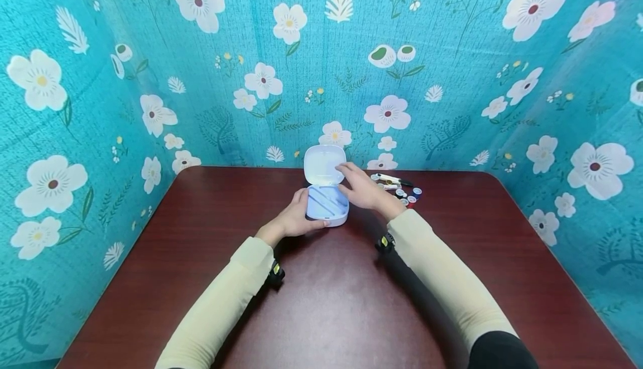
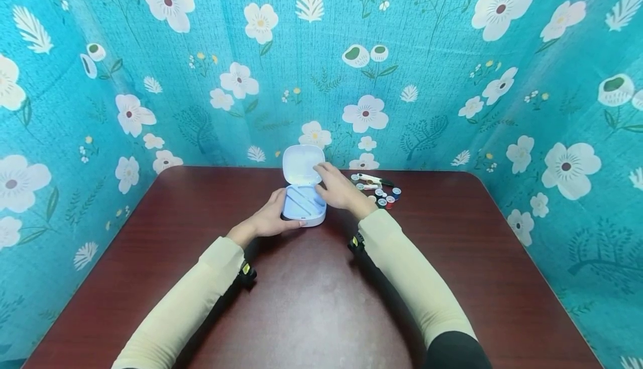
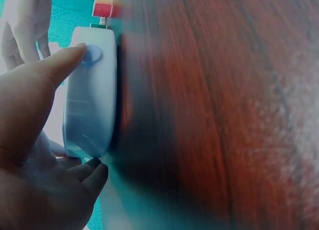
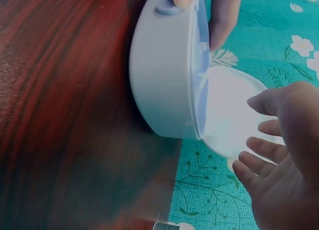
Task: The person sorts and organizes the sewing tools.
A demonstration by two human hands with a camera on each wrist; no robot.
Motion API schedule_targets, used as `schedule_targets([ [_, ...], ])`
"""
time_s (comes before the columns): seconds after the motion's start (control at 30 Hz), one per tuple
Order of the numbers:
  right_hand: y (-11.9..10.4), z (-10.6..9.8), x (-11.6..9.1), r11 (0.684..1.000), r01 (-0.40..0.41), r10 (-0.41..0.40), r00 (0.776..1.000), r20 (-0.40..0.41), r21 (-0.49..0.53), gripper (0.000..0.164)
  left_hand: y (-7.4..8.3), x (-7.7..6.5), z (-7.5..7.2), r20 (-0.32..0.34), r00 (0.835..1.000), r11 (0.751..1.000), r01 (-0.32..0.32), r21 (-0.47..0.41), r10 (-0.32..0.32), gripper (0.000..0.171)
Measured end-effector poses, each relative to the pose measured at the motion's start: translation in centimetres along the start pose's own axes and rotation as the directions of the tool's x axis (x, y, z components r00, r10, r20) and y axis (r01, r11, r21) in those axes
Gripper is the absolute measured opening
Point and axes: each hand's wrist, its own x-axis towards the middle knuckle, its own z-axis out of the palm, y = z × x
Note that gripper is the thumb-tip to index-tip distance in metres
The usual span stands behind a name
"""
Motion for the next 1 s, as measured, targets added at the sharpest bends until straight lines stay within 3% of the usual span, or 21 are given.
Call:
schedule_targets([
  [0.33, -0.9, 0.6, -0.3, 0.999, -0.007, 0.008, 1.0, 0.005, -0.051, 0.058, 0.0, 0.1, 0.0, -0.057, 0.998, 0.998, -0.039, -0.047, 0.036, 0.113],
  [0.6, -1.4, 1.3, -0.2, 0.999, 0.037, -0.036, 0.999, 0.031, -0.01, 0.057, 0.0, 0.2, 0.1, -0.082, 0.996, 0.995, -0.041, -0.089, 0.034, 0.111],
  [1.0, -1.6, 2.6, 1.0, 0.997, 0.041, -0.037, 0.997, 0.068, -0.058, 0.04, 0.2, 0.0, -0.1, -0.1, 0.995, 0.992, -0.036, -0.123, 0.024, 0.111],
])
